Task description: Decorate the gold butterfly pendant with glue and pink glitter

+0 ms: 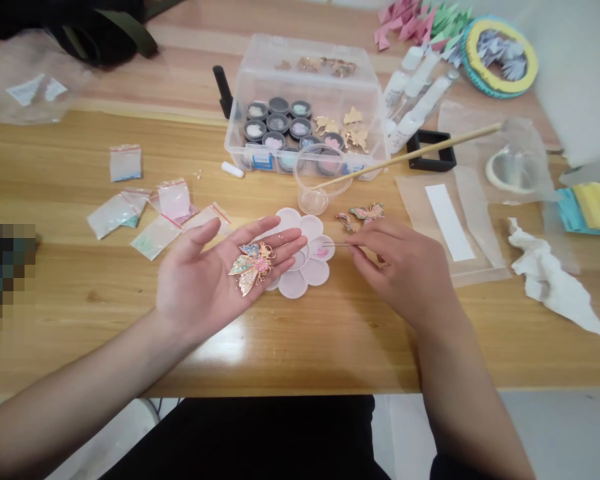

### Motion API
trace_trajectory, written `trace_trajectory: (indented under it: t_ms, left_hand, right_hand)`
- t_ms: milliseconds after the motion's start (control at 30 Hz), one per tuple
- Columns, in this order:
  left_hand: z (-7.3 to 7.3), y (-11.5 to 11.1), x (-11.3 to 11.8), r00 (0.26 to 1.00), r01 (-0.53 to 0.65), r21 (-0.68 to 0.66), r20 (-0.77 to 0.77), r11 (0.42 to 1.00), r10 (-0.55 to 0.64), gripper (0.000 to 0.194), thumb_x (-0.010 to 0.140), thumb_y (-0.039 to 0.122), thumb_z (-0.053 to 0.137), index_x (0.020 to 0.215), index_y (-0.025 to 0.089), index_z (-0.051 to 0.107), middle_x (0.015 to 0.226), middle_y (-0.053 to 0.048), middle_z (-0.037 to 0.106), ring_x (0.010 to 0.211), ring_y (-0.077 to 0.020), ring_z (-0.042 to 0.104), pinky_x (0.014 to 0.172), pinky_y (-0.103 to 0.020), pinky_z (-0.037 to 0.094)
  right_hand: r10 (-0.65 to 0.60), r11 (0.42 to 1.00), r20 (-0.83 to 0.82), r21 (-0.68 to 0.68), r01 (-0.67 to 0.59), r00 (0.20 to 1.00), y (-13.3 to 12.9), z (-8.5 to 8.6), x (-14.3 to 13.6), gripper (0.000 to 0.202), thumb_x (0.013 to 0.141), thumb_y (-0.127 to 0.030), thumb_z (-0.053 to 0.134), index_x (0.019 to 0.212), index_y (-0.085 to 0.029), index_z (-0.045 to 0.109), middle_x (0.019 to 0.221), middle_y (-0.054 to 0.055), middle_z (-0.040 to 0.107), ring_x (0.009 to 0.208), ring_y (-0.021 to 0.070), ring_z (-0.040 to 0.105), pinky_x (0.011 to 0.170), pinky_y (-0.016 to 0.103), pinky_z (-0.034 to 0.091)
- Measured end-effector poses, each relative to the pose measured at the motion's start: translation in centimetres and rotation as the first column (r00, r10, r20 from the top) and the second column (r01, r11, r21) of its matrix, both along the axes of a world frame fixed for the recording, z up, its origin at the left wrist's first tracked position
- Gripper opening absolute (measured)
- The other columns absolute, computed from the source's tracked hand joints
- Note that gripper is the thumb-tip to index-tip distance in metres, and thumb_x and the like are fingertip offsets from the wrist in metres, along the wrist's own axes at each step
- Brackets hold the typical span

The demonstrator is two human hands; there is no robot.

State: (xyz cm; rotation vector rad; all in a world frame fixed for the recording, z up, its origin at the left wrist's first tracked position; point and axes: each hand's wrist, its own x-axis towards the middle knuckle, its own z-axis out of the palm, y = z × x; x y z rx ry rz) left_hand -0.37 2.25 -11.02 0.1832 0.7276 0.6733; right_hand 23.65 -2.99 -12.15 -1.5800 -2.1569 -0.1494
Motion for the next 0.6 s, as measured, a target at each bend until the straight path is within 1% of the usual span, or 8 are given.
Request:
trace_trajectory:
  t_ms: [133, 267, 433, 600]
  left_hand:
    - [-0.09, 0.01, -0.02, 1.000, -0.007, -0.011, 0.017, 1.000, 0.007, 0.048, 0.090, 0.044, 0.053, 0.121, 0.009, 0.063, 0.130, -0.022, 0.068, 0.143, -0.0359, 0.049, 0.119, -0.049, 0.039]
    - [0.02, 0.05, -0.02, 1.000, -0.011, -0.013, 0.018, 1.000, 0.011, 0.047, 0.089, 0.043, 0.053, 0.120, 0.010, 0.063, 0.131, -0.021, 0.068, 0.142, -0.0355, 0.050, 0.118, -0.048, 0.039]
    - [0.16, 0.05, -0.03, 1.000, -0.002, -0.006, -0.006, 1.000, 0.002, 0.045, 0.089, 0.043, 0.053, 0.116, 0.009, 0.065, 0.127, -0.021, 0.070, 0.141, -0.0350, 0.051, 0.119, -0.047, 0.037]
    - [0.06, 0.01, -0.01, 0.999, 0.007, 0.002, 0.046, 1.000, -0.007, 0.044, 0.090, 0.044, 0.052, 0.115, 0.009, 0.064, 0.121, -0.021, 0.072, 0.140, -0.0342, 0.054, 0.119, -0.046, 0.038]
  right_hand:
    - [-0.012, 1.000, -0.012, 0.019, 0.013, 1.000, -0.11, -0.21, 0.01, 0.013, 0.088, -0.015, 0.066, 0.091, -0.026, 0.072, 0.089, 0.001, 0.078, 0.076, 0.0174, 0.074, 0.056, 0.028, 0.053]
    - [-0.003, 1.000, -0.011, 0.007, 0.003, 1.000, -0.03, -0.32, 0.00, 0.013, 0.088, -0.015, 0.065, 0.090, -0.025, 0.072, 0.090, 0.001, 0.078, 0.078, 0.0186, 0.075, 0.057, 0.029, 0.055]
    - [0.001, 1.000, -0.006, 0.019, -0.001, 1.000, 0.00, -0.43, 0.09, 0.011, 0.088, -0.014, 0.066, 0.090, -0.022, 0.072, 0.090, 0.002, 0.078, 0.080, 0.0200, 0.076, 0.057, 0.029, 0.055]
    - [-0.008, 1.000, 0.007, 0.015, 0.008, 1.000, -0.01, -0.46, 0.13, 0.012, 0.088, -0.016, 0.065, 0.090, -0.025, 0.072, 0.091, 0.001, 0.079, 0.074, 0.0186, 0.075, 0.055, 0.030, 0.053]
